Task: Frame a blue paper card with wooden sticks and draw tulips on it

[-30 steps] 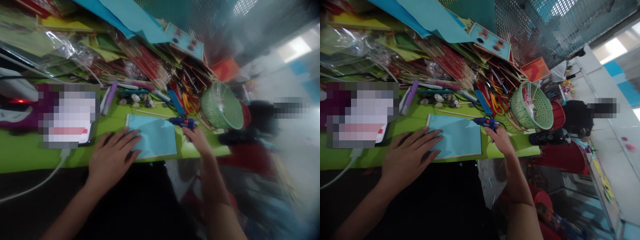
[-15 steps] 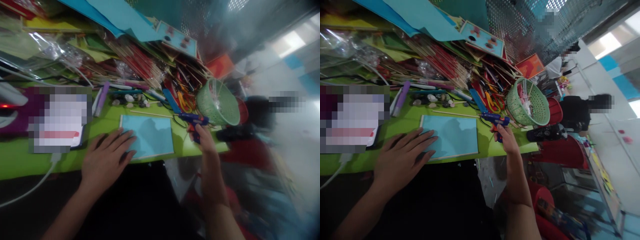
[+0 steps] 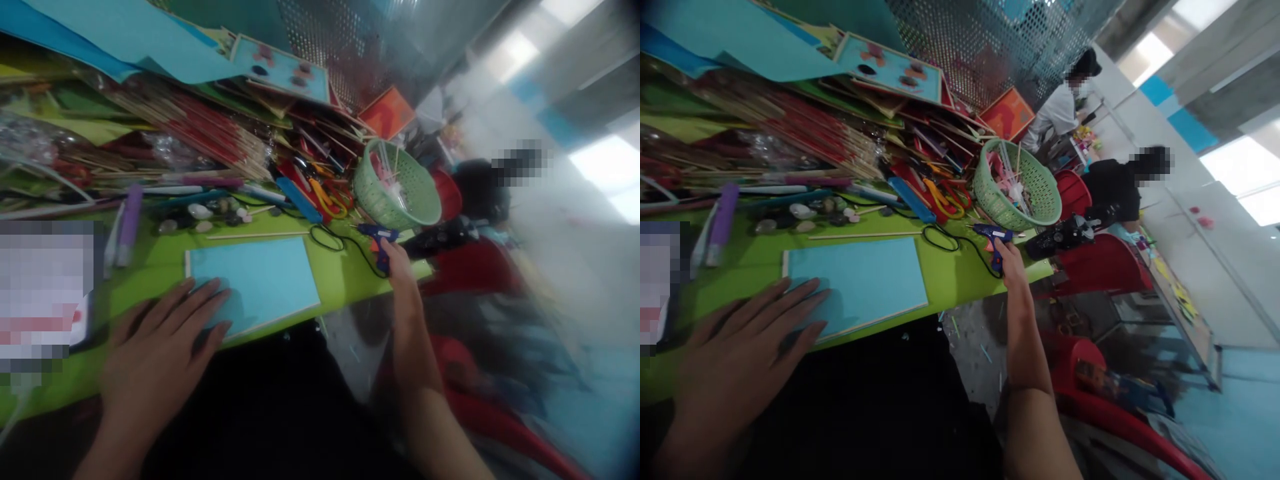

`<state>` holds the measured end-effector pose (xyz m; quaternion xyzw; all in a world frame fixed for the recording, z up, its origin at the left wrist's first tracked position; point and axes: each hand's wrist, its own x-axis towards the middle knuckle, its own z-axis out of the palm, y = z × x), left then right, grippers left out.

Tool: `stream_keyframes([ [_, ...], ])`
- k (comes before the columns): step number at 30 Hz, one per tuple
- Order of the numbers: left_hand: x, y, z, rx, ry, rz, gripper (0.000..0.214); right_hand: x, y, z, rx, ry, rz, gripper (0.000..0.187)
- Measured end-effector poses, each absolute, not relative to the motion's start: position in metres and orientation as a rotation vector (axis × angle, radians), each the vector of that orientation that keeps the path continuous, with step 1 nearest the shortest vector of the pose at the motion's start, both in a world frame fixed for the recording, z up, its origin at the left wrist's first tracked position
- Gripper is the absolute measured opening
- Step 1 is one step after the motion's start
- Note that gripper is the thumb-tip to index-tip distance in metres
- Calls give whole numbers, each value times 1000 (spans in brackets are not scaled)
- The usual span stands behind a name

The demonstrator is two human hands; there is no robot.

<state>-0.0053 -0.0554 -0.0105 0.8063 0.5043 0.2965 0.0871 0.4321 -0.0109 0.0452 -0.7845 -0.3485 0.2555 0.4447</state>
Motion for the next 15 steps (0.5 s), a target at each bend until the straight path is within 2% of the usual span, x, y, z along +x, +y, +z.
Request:
stream_keyframes([
  [3,-6,-55,-10,2405,1509,878,47,439,-11,45,-2057,-916,575,60],
  [8,-8,-55,-12,2443,1483,836,42,452,-21,64,-2266,-1012,394,44],
  [10,-9,-54,-14,2473,1476,838,42,454,-25,72,-2386,-1097,165,42],
  [13,-10,-54,-16,2478,1464,855,44,447,-22,80,-2262,-1338,-107,40],
  [15,-11,-54,-16,2451,1445,874,45,431,-12,84,-2058,-1520,-98,37],
])
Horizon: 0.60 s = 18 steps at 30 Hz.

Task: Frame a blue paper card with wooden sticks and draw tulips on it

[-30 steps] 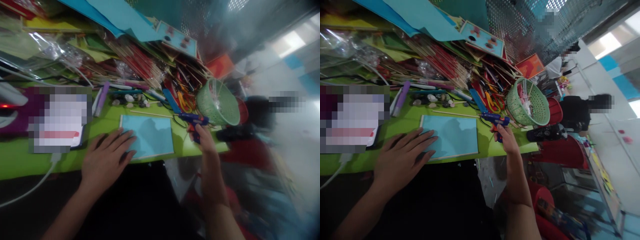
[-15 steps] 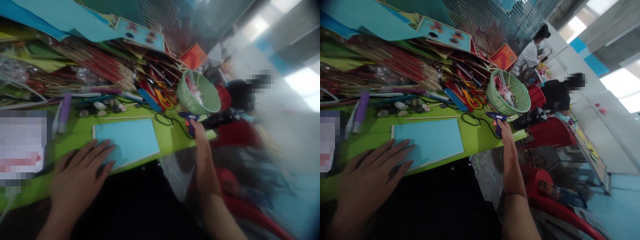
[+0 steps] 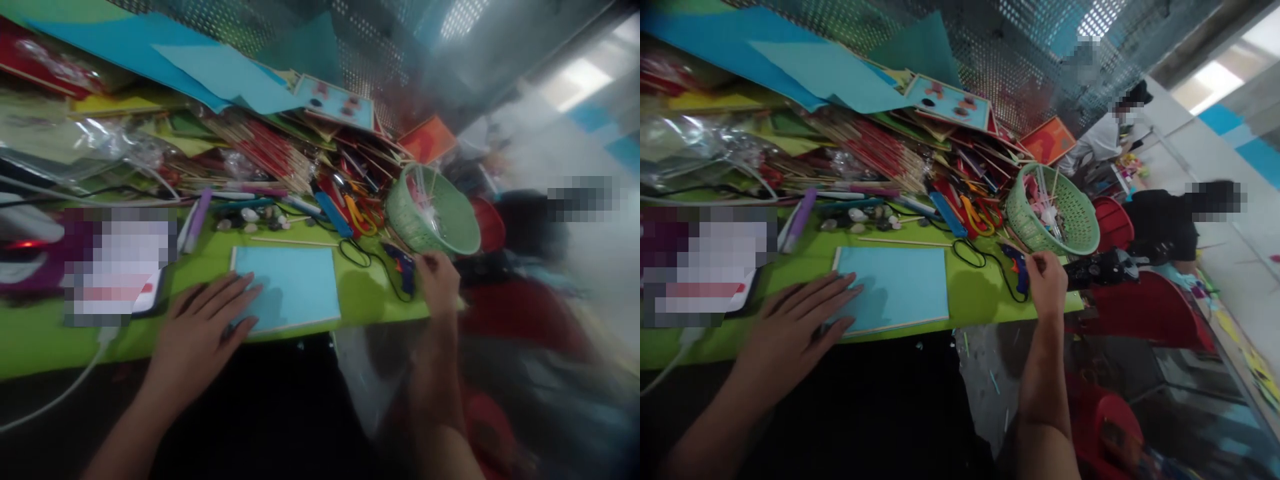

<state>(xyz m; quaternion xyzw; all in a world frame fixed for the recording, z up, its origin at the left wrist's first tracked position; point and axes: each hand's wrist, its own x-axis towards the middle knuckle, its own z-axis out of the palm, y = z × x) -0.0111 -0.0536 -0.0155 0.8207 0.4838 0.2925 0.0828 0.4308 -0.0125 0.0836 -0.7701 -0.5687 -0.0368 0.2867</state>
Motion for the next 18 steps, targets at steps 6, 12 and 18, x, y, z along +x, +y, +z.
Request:
stream_keyframes([
  [6,-11,-54,-3,2381,1441,869,45,341,35,84,-1544,-2148,242,16],
  [12,-11,-44,5,2333,1555,881,43,274,79,72,-1420,-2558,297,16],
  [18,-11,-31,3,2306,1574,894,41,254,98,67,-1523,-2813,43,16],
])
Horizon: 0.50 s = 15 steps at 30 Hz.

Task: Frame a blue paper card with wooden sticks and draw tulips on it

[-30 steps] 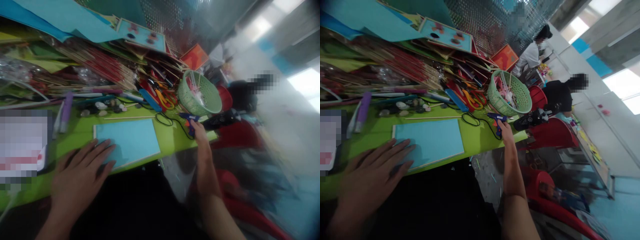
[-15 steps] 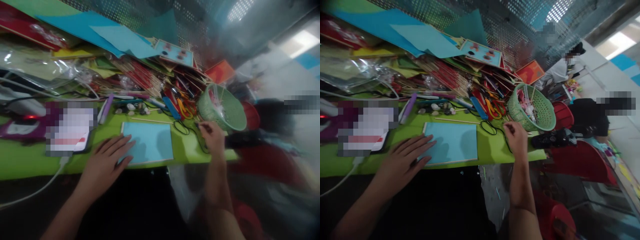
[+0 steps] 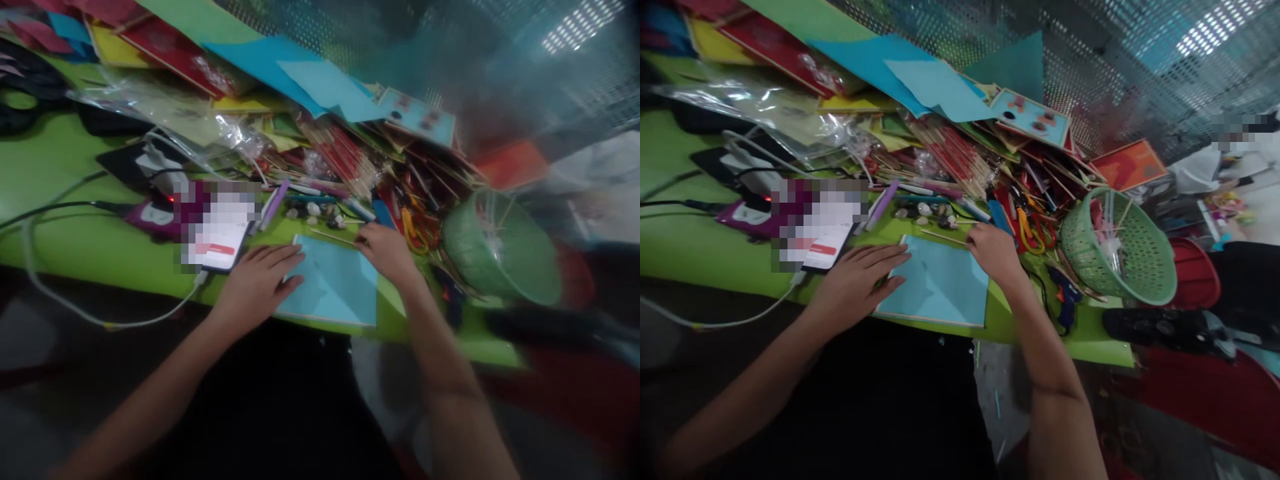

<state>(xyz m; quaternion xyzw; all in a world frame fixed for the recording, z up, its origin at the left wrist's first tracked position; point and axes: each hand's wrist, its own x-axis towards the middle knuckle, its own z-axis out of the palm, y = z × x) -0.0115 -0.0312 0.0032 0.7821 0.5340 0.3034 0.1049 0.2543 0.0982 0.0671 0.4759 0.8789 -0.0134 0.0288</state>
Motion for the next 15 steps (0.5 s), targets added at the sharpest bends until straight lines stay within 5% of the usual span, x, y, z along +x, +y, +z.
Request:
stream_keyframes([
  [15,-9,-28,1,2272,1597,916,36,263,82,60,1393,2882,177,19],
])
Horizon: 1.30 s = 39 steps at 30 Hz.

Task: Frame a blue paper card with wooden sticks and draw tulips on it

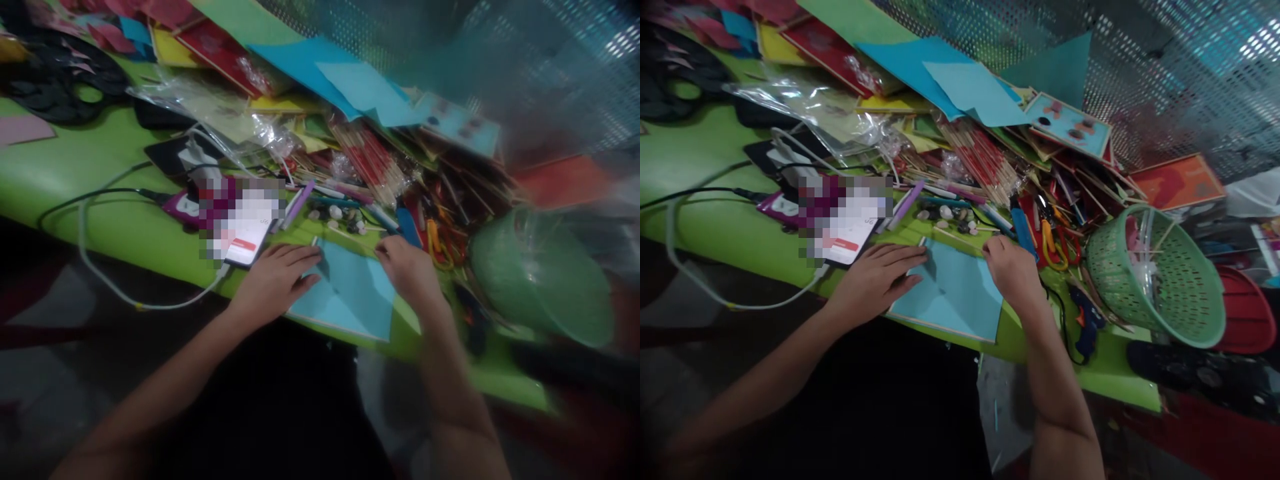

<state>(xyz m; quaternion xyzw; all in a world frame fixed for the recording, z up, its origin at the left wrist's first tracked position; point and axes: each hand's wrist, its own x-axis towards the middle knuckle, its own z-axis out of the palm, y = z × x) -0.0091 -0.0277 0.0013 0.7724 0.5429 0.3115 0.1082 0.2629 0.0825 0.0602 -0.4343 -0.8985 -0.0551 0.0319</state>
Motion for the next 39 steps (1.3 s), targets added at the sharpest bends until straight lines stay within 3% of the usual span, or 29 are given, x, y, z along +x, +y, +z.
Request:
stream_keyframes([
  [29,-10,-25,0,2294,1583,920,33,252,72,54,-1183,-2865,-265,24],
  [39,-6,-18,4,2409,1697,757,38,251,72,55,-1200,-2894,-255,25],
])
